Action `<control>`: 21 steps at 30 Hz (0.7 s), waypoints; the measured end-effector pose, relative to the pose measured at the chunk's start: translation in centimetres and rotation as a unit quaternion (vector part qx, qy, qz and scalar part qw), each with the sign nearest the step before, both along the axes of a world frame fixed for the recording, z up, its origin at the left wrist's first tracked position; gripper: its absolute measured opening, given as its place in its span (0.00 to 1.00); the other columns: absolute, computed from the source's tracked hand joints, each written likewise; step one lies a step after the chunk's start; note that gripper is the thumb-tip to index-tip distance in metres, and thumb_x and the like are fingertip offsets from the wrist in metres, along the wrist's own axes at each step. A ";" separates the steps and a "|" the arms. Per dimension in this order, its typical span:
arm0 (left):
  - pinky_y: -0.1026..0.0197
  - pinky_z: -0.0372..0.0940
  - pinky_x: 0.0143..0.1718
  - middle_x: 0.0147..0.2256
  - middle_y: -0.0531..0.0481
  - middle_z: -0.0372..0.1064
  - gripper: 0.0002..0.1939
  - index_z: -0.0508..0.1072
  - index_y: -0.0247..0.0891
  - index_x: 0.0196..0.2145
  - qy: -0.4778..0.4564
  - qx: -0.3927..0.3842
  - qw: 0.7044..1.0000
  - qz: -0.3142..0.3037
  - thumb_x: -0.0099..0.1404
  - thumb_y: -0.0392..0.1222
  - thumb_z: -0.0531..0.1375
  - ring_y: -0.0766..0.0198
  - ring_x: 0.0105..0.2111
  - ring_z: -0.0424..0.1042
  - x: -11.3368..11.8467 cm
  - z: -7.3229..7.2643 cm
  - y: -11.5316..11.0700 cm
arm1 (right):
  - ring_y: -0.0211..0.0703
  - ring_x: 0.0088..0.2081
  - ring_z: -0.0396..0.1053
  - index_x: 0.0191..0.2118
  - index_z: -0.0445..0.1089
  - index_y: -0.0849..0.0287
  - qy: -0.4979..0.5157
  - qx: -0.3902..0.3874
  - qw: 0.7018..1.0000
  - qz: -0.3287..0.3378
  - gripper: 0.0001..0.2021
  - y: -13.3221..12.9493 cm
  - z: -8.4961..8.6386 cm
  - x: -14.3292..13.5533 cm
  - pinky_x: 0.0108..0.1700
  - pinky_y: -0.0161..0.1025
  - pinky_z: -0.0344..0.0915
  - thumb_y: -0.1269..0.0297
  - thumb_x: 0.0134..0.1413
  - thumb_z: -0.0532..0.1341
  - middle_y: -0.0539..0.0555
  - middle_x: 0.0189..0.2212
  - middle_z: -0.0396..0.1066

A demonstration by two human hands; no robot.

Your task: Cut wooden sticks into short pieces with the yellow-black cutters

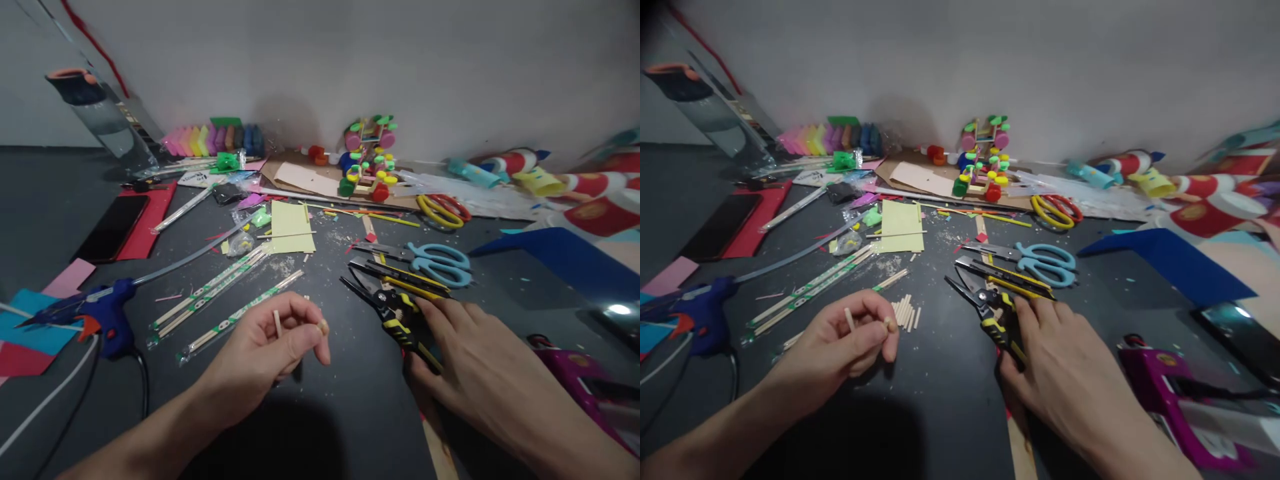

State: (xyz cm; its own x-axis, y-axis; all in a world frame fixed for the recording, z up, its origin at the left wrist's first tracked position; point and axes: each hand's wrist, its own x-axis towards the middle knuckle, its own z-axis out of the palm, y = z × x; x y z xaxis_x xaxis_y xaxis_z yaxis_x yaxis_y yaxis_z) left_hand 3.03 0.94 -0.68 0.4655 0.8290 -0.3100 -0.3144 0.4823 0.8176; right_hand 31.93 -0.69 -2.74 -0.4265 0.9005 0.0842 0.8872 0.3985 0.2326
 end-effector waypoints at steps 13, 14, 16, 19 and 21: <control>0.70 0.58 0.28 0.24 0.54 0.76 0.02 0.79 0.39 0.31 -0.035 0.012 0.998 0.042 0.61 0.35 0.67 0.76 0.20 0.61 0.0 0.2 -0.3 | 0.61 0.42 0.69 0.50 0.68 0.68 0.046 -0.058 0.997 0.022 0.21 0.3 -0.5 0.4 0.42 0.53 0.69 0.62 0.53 0.58 0.65 0.40 0.69; 0.71 0.58 0.28 0.24 0.54 0.76 0.02 0.79 0.39 0.31 -0.038 0.008 0.998 0.045 0.61 0.35 0.67 0.76 0.20 0.61 0.0 0.2 -0.3 | 0.60 0.41 0.69 0.49 0.68 0.66 0.054 -0.061 0.997 0.014 0.19 0.4 -0.6 0.4 0.41 0.53 0.69 0.62 0.53 0.58 0.64 0.39 0.70; 0.71 0.58 0.28 0.24 0.54 0.76 0.02 0.79 0.40 0.31 -0.044 0.000 0.998 0.045 0.61 0.35 0.67 0.77 0.20 0.62 0.0 0.3 -0.3 | 0.60 0.39 0.70 0.44 0.68 0.63 0.081 -0.053 0.995 -0.005 0.14 0.5 -0.5 0.3 0.39 0.54 0.70 0.61 0.54 0.58 0.63 0.37 0.70; 0.72 0.58 0.27 0.24 0.54 0.77 0.02 0.80 0.40 0.31 -0.044 -0.010 0.998 0.043 0.61 0.35 0.68 0.77 0.21 0.63 0.0 0.3 -0.4 | 0.58 0.39 0.72 0.45 0.65 0.61 0.160 -0.041 0.986 0.006 0.13 0.4 0.6 -0.6 0.38 0.51 0.71 0.61 0.57 0.57 0.63 0.39 0.70; 0.73 0.58 0.27 0.23 0.54 0.76 0.01 0.81 0.40 0.31 -0.039 -0.012 0.998 0.044 0.61 0.35 0.68 0.77 0.21 0.64 0.0 0.3 -0.4 | 0.55 0.44 0.73 0.52 0.61 0.60 0.217 -0.063 0.974 0.028 0.17 0.3 1.6 -1.8 0.41 0.47 0.72 0.65 0.57 0.56 0.64 0.46 0.70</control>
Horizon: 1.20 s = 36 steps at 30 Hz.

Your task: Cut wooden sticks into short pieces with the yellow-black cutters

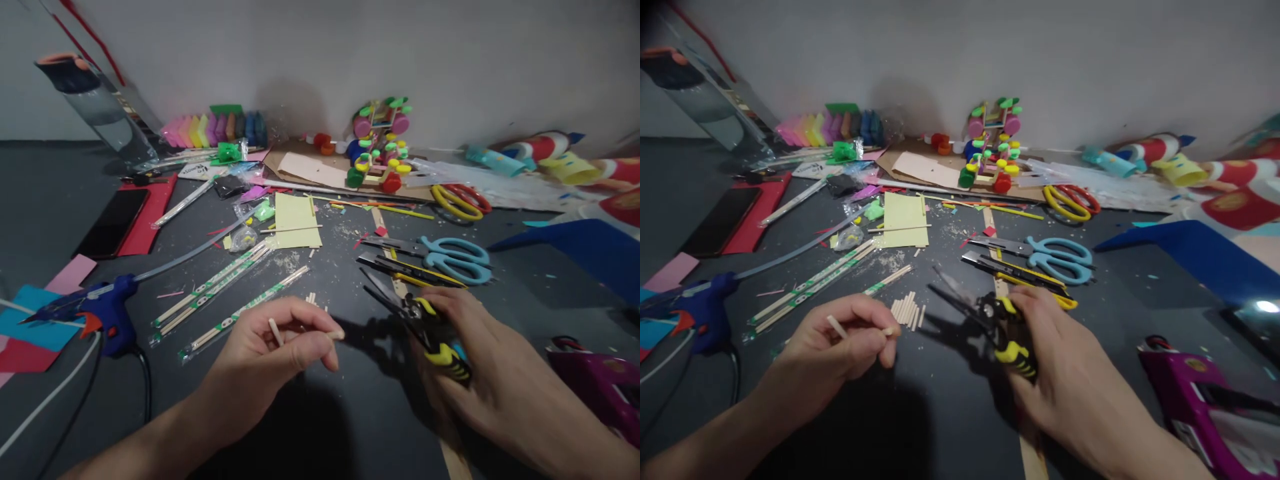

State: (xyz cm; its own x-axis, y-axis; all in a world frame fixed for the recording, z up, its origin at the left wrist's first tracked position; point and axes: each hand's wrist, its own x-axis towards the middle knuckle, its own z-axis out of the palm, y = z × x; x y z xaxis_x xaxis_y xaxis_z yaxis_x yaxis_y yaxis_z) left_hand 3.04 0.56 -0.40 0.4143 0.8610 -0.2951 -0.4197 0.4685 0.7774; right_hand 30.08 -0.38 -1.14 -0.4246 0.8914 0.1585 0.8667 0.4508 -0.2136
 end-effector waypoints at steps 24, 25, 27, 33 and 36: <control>0.72 0.57 0.24 0.24 0.53 0.77 0.04 0.80 0.38 0.29 0.002 0.013 1.000 0.016 0.63 0.35 0.68 0.76 0.22 0.66 0.0 -0.6 0.2 | 0.46 0.32 0.74 0.46 0.59 0.55 0.134 -0.020 0.986 0.094 0.16 -0.5 -0.2 -4.2 0.29 0.38 0.72 0.70 0.49 0.54 0.55 0.33 0.72; 0.72 0.55 0.22 0.24 0.53 0.77 0.04 0.80 0.38 0.29 0.008 0.013 1.000 0.018 0.63 0.36 0.68 0.76 0.21 0.64 0.0 -0.6 0.1 | 0.46 0.31 0.73 0.45 0.59 0.55 0.133 -0.024 0.987 0.091 0.15 -0.7 -0.3 -4.2 0.29 0.38 0.72 0.70 0.50 0.54 0.55 0.33 0.72; 0.72 0.50 0.20 0.24 0.53 0.76 0.05 0.79 0.37 0.28 0.025 0.008 1.000 0.015 0.63 0.37 0.68 0.77 0.19 0.59 0.1 -0.6 0.1 | 0.44 0.28 0.72 0.43 0.59 0.55 0.134 -0.035 0.987 0.084 0.11 -0.9 -0.6 -4.1 0.27 0.38 0.70 0.70 0.51 0.54 0.54 0.30 0.71; 0.70 0.42 0.17 0.21 0.53 0.74 0.08 0.76 0.36 0.27 0.037 -0.013 0.999 0.022 0.61 0.40 0.68 0.77 0.17 0.52 0.4 -0.5 0.3 | 0.41 0.26 0.71 0.40 0.60 0.54 0.169 -0.068 0.981 0.060 0.07 -0.8 -0.8 -4.2 0.25 0.35 0.67 0.69 0.55 0.55 0.50 0.28 0.71; 0.70 0.42 0.17 0.21 0.53 0.74 0.07 0.76 0.36 0.27 0.040 -0.021 0.998 0.037 0.60 0.39 0.69 0.77 0.16 0.51 0.4 -0.4 0.3 | 0.40 0.27 0.71 0.43 0.60 0.53 0.194 -0.094 0.976 0.041 0.10 -0.5 -0.5 -4.4 0.27 0.34 0.68 0.69 0.55 0.56 0.49 0.30 0.71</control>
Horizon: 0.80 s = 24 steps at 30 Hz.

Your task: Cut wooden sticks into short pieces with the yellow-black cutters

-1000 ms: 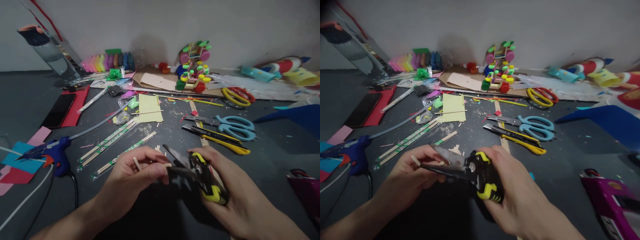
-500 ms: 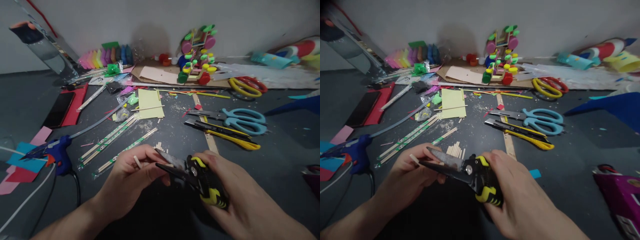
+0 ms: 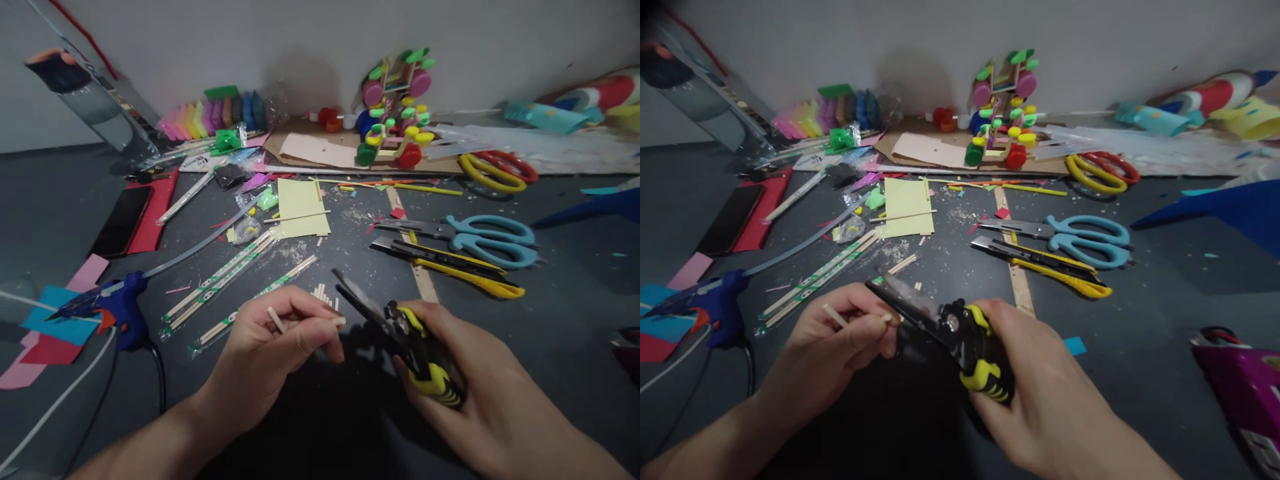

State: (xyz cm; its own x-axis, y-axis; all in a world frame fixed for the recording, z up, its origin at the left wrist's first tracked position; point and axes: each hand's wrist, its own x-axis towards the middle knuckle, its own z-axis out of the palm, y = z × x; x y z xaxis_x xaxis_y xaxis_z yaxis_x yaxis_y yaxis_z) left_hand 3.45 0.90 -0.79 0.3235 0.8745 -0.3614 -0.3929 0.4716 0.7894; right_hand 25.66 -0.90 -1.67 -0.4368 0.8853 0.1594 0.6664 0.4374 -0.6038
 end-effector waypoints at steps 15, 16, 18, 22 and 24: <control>0.70 0.61 0.28 0.23 0.53 0.76 0.05 0.78 0.37 0.28 -0.022 0.024 0.999 -0.011 0.62 0.33 0.67 0.73 0.23 0.69 -0.2 -0.1 -0.1 | 0.41 0.26 0.70 0.38 0.58 0.54 -0.048 0.023 0.998 0.038 0.05 -0.4 0.1 0.4 0.25 0.35 0.68 0.67 0.55 0.55 0.51 0.28 0.70; 0.69 0.60 0.27 0.22 0.53 0.75 0.06 0.78 0.36 0.27 -0.007 0.028 0.999 -0.015 0.62 0.35 0.67 0.73 0.22 0.68 -0.2 0.0 -0.2 | 0.41 0.24 0.70 0.38 0.57 0.54 -0.050 0.029 0.998 0.034 0.05 -0.4 0.1 0.5 0.24 0.35 0.67 0.67 0.55 0.55 0.51 0.27 0.70; 0.69 0.58 0.25 0.21 0.52 0.74 0.08 0.76 0.35 0.26 0.018 0.035 0.999 -0.022 0.62 0.37 0.67 0.73 0.21 0.65 -0.2 0.1 -0.3 | 0.41 0.23 0.69 0.38 0.57 0.53 -0.045 0.039 0.998 0.027 0.06 -0.6 -0.1 0.6 0.22 0.35 0.66 0.68 0.54 0.55 0.49 0.26 0.70; 0.68 0.46 0.18 0.20 0.52 0.73 0.09 0.76 0.35 0.27 0.022 0.024 0.999 -0.013 0.60 0.42 0.69 0.75 0.16 0.54 -0.1 0.3 -0.2 | 0.41 0.25 0.71 0.42 0.59 0.53 -0.009 0.019 1.000 0.012 0.08 -0.5 -0.1 0.4 0.25 0.35 0.67 0.68 0.55 0.55 0.49 0.28 0.72; 0.68 0.42 0.17 0.20 0.52 0.73 0.09 0.76 0.35 0.28 0.013 0.008 1.000 -0.012 0.59 0.42 0.69 0.76 0.16 0.51 -0.1 0.3 -0.1 | 0.40 0.26 0.71 0.44 0.60 0.54 0.002 0.001 1.000 0.002 0.10 -0.4 -0.1 0.3 0.27 0.35 0.68 0.68 0.56 0.56 0.50 0.29 0.72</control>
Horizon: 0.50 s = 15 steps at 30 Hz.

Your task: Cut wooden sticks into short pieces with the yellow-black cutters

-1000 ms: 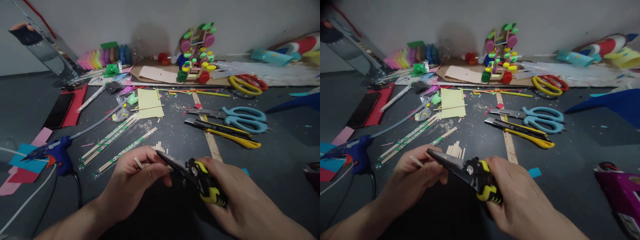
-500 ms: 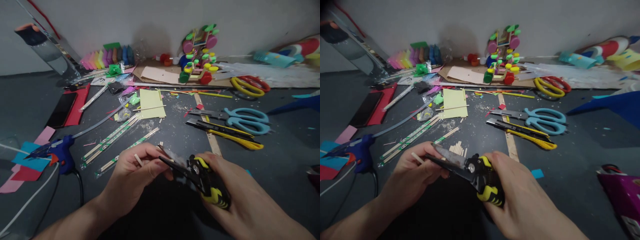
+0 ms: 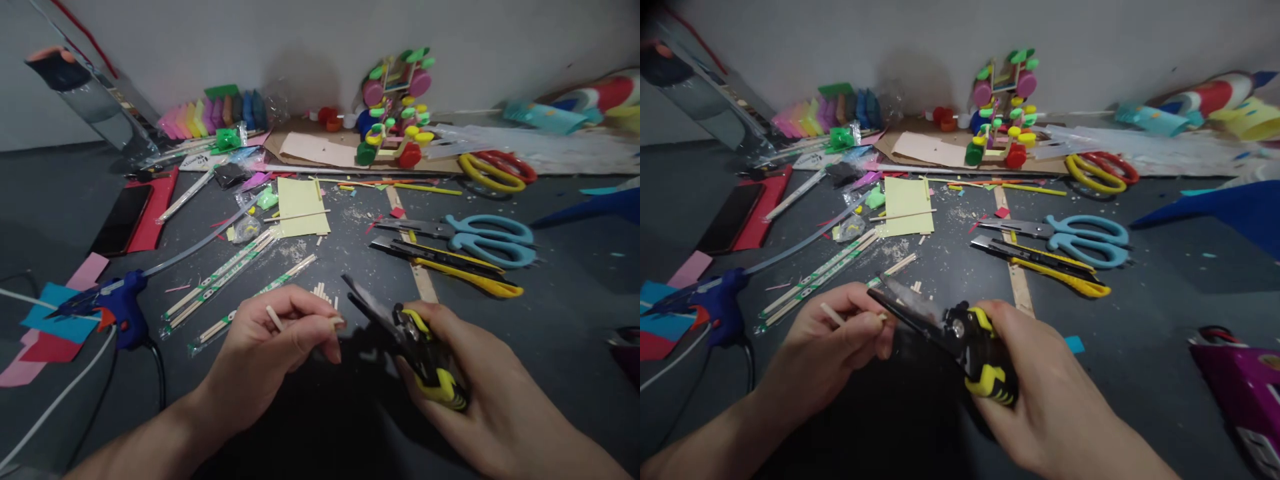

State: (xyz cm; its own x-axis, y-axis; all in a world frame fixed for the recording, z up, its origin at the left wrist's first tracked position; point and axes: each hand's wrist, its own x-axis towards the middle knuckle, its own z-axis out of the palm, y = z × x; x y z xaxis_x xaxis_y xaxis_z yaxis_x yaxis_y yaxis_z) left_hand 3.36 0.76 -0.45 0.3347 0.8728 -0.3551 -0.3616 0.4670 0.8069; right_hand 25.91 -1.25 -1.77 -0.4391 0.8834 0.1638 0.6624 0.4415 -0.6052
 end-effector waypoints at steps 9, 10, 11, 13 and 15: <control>0.68 0.43 0.19 0.20 0.52 0.70 0.12 0.77 0.35 0.30 -0.002 0.004 0.999 -0.048 0.62 0.48 0.67 0.74 0.17 0.51 -0.1 -0.4 0.1 | 0.45 0.31 0.73 0.43 0.62 0.54 -0.005 0.011 1.000 0.019 0.12 -0.1 0.0 0.2 0.29 0.38 0.70 0.69 0.51 0.58 0.53 0.32 0.72; 0.68 0.43 0.19 0.20 0.52 0.69 0.12 0.77 0.35 0.29 0.001 0.007 0.999 -0.051 0.62 0.47 0.67 0.74 0.18 0.52 -0.1 -0.4 0.1 | 0.45 0.31 0.73 0.43 0.61 0.54 -0.009 0.006 1.000 0.020 0.12 -0.1 0.0 0.2 0.29 0.38 0.70 0.68 0.51 0.58 0.53 0.33 0.72; 0.68 0.44 0.19 0.20 0.52 0.69 0.12 0.78 0.35 0.29 0.005 0.010 0.999 -0.053 0.62 0.47 0.66 0.74 0.18 0.53 -0.1 -0.4 0.1 | 0.44 0.30 0.73 0.43 0.61 0.54 -0.011 0.003 1.000 0.021 0.12 -0.1 0.0 0.3 0.29 0.38 0.70 0.68 0.50 0.58 0.53 0.33 0.73; 0.68 0.45 0.20 0.20 0.53 0.69 0.11 0.78 0.36 0.29 0.010 0.017 0.998 -0.057 0.63 0.46 0.66 0.73 0.19 0.54 -0.2 -0.3 0.1 | 0.44 0.30 0.73 0.43 0.61 0.54 -0.011 -0.001 1.000 0.019 0.13 0.0 0.2 0.3 0.29 0.37 0.71 0.69 0.50 0.58 0.52 0.33 0.73; 0.68 0.46 0.20 0.21 0.53 0.69 0.10 0.78 0.36 0.29 0.021 0.020 0.998 -0.060 0.63 0.46 0.66 0.73 0.19 0.54 -0.2 -0.3 0.1 | 0.44 0.30 0.73 0.43 0.62 0.54 -0.010 0.003 1.000 0.017 0.14 0.1 0.4 0.2 0.29 0.37 0.70 0.70 0.48 0.58 0.52 0.33 0.74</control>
